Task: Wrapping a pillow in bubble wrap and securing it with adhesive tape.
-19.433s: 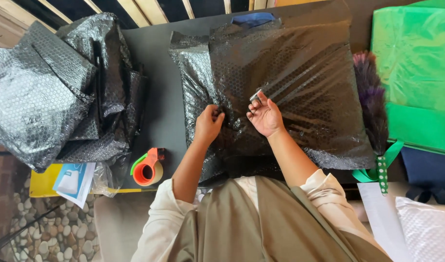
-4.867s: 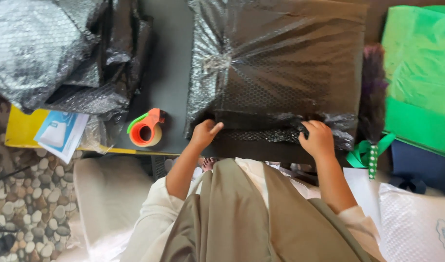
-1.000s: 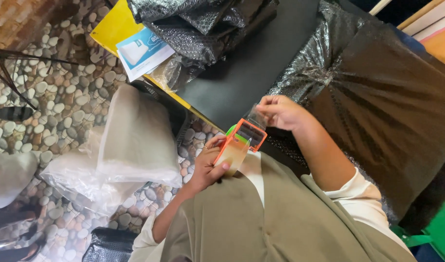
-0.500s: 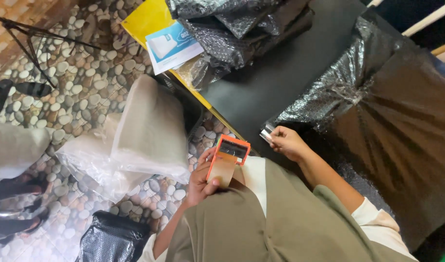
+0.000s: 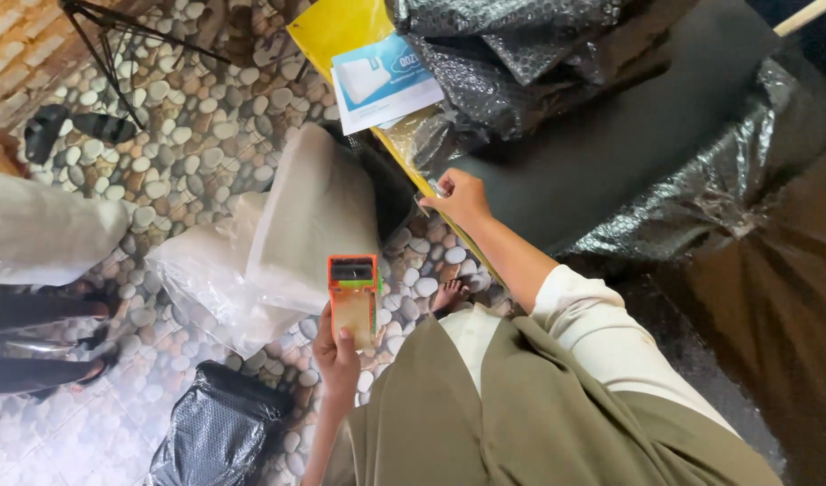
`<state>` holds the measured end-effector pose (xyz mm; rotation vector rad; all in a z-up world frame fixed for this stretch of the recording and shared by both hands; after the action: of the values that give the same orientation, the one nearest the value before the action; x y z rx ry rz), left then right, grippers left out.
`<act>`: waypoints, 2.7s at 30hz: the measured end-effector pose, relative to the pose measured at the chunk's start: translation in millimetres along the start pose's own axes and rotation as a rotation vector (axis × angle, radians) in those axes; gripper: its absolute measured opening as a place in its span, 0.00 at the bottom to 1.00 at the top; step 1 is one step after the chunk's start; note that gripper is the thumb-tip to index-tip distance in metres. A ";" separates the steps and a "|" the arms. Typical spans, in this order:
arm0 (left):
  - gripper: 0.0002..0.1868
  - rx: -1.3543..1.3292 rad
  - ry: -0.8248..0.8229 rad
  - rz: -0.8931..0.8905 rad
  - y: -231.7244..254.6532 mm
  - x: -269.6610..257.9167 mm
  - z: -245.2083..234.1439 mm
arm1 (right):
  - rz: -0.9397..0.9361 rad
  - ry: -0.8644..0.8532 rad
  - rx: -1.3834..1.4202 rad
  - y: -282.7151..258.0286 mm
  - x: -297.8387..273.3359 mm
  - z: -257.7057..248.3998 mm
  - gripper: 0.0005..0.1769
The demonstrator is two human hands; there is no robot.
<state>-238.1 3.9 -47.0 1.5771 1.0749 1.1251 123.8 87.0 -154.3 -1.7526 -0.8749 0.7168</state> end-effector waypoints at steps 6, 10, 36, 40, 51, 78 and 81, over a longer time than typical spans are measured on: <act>0.32 0.044 0.040 -0.352 -17.4 -4.0 -9.1 | 0.280 -0.123 -0.290 -4.2 21.7 28.4 0.19; 0.25 0.028 -0.027 -0.205 -40.1 8.6 -9.2 | 0.276 0.037 -0.351 21.6 28.6 37.6 0.21; 0.23 -0.045 -0.339 0.147 -7.6 35.3 66.0 | -0.159 -0.395 0.070 -184.8 -86.1 -96.1 0.15; 0.19 -0.056 -0.446 0.215 16.4 30.6 84.8 | -0.438 -0.556 -0.073 -237.8 -113.6 -122.9 0.18; 0.16 -0.038 -0.586 0.258 35.5 4.3 100.0 | -0.643 -0.534 -0.251 -241.1 -163.0 -166.9 0.13; 0.21 0.127 -0.600 0.276 117.0 19.2 105.6 | -0.055 -0.655 -0.333 -218.3 -181.4 -191.3 0.05; 0.17 0.186 -0.645 0.284 118.1 14.8 106.8 | 0.043 -0.603 -0.271 -206.3 -182.2 -190.4 0.17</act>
<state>-114.4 -27.0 49.5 2.0909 0.5425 0.6128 126.3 -114.1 113.2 -1.8173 -1.3936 1.2367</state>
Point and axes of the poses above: each hand's wrist, its own x-axis towards the middle knuckle, its own z-axis out of the palm, y = z × x, the point moved 3 cm from there along x, towards the middle knuckle, and after that the axes turned 6 degrees about x, right-handed, at the moved point
